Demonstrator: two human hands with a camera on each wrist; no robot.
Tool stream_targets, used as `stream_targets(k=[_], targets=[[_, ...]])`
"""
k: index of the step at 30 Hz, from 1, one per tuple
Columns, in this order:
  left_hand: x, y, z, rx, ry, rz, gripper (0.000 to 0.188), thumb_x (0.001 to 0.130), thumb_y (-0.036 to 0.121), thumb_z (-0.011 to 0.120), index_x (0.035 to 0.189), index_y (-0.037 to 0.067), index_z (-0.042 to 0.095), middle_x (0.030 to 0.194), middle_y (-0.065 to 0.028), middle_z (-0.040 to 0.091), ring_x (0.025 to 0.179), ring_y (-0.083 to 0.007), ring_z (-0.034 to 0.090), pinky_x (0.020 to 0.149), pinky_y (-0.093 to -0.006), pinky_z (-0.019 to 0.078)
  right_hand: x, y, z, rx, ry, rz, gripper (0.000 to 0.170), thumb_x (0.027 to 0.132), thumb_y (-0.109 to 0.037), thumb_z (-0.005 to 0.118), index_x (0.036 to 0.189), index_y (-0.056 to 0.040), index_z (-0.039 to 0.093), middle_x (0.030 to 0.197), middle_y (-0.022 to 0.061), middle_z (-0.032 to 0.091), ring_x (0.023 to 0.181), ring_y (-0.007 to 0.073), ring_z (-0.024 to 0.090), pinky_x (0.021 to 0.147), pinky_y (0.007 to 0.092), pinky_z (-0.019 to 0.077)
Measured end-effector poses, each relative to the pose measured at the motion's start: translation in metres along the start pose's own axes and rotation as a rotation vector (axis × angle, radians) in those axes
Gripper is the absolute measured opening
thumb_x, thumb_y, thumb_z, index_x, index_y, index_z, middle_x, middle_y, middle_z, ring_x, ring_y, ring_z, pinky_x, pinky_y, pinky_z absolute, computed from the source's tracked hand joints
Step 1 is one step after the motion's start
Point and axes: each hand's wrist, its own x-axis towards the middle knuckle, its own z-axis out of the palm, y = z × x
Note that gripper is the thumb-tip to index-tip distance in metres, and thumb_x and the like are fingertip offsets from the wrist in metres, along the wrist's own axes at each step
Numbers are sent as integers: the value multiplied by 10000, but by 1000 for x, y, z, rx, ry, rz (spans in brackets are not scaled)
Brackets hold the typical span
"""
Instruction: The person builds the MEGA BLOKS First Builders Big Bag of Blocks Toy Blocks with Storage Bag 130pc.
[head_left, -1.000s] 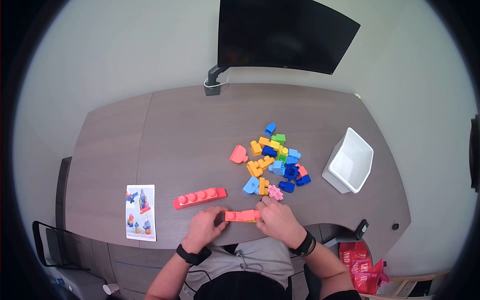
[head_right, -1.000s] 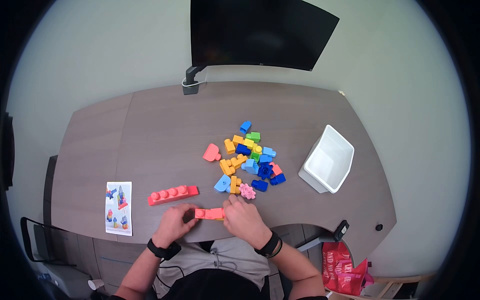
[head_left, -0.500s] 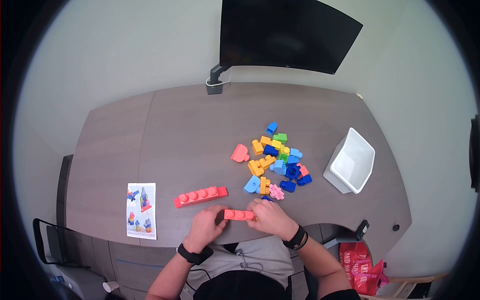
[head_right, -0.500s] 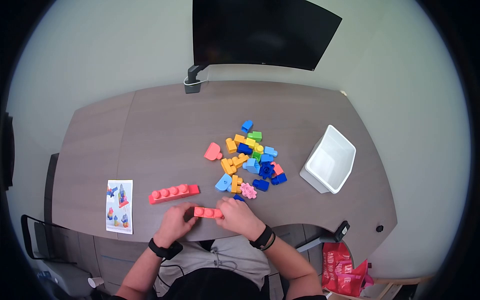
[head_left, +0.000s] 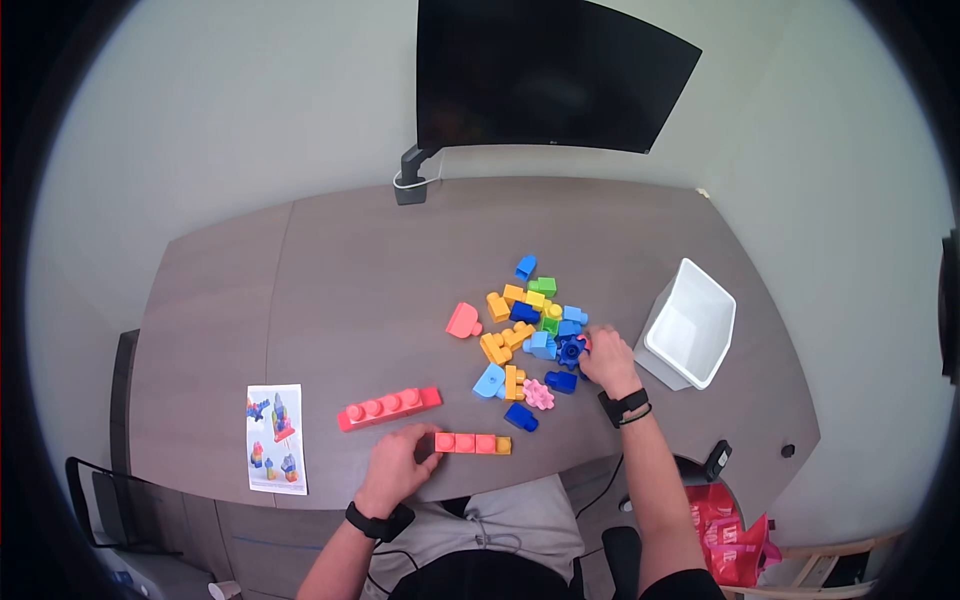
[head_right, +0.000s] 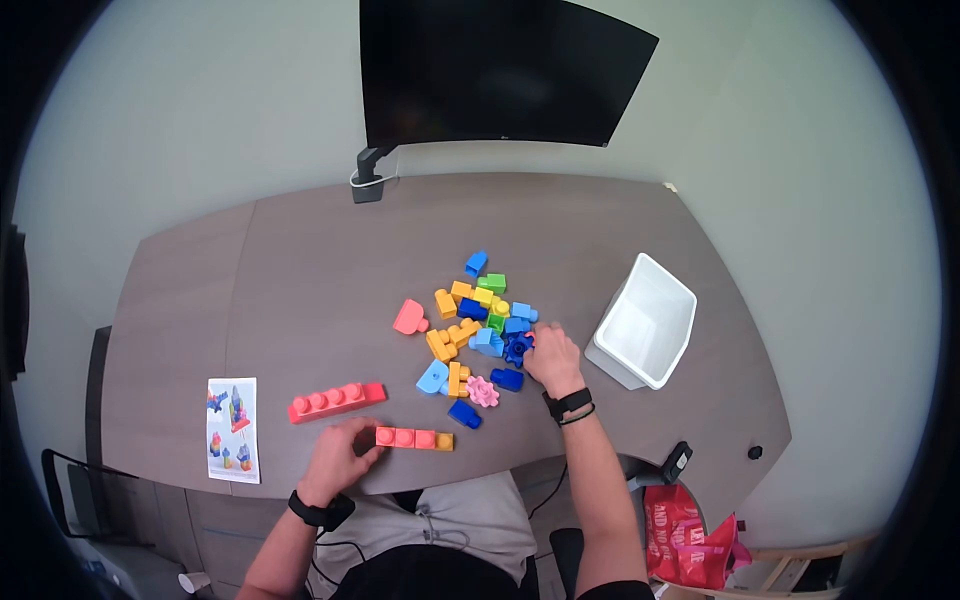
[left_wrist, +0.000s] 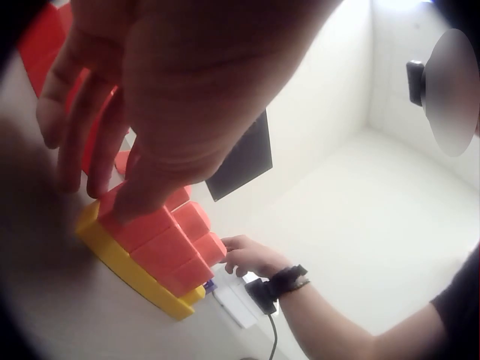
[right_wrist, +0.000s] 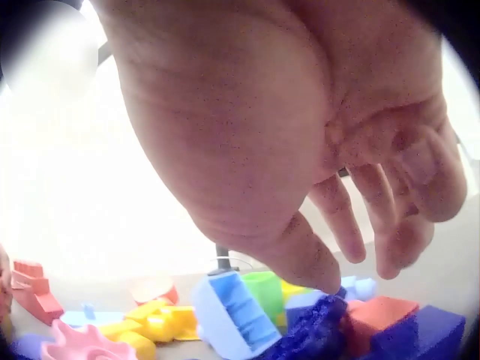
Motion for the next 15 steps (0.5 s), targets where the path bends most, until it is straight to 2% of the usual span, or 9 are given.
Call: stream_targets(k=[3, 6, 9, 11, 13, 15], targets=[[-2, 2, -1, 12, 4, 1, 407, 893, 177, 867, 1277, 74, 781, 1105, -173, 821, 967, -373, 799, 863, -452, 639, 2, -10, -8, -44, -67, 18, 360, 900, -199, 788, 1231, -59, 753, 1291, 251, 713, 1099, 459, 778, 943, 556, 651], [-2, -2, 3, 0, -1, -1, 401, 910, 196, 855, 1286, 82, 778, 1113, -165, 818, 966, -371, 796, 858, -454, 637, 5, -10, -1, -16, -26, 92, 358, 887, -192, 791, 1221, -64, 765, 1227, 233, 722, 1136, 458, 758, 984, 550, 634], [-4, -1, 5, 47, 6, 11, 394, 921, 204, 844, 1292, 92, 776, 1122, -164, 815, 967, -370, 795, 855, -456, 636, 14, 6, 27, -42, 32, 152, 363, 883, -213, 818, 1197, -42, 755, 1259, 231, 718, 1133, 461, 758, 984, 549, 635], [-4, -11, 9, 42, -16, 13, 377, 935, 213, 828, 1290, 103, 767, 1120, -166, 814, 991, -375, 793, 871, -474, 637, 14, 3, 31, -18, 9, 195, 373, 916, -209, 846, 1219, -22, 734, 1332, 248, 694, 1130, 474, 771, 957, 567, 647], [-7, -7, 7, 54, -9, 21, 368, 929, 210, 818, 1285, 138, 757, 1129, -157, 803, 1019, -397, 775, 877, -514, 626, 6, 3, 26, 58, 34, 188, 401, 923, -230, 885, 1222, -14, 728, 1341, 244, 690, 1143, 478, 764, 968, 571, 639], [-9, -6, 4, 66, -20, 1, 370, 928, 217, 826, 1283, 140, 756, 1134, -155, 804, 1023, -395, 775, 878, -514, 626, 6, 10, 30, 64, 23, 198, 409, 926, -249, 903, 1233, -28, 748, 1343, 238, 686, 1154, 486, 755, 966, 576, 630]])
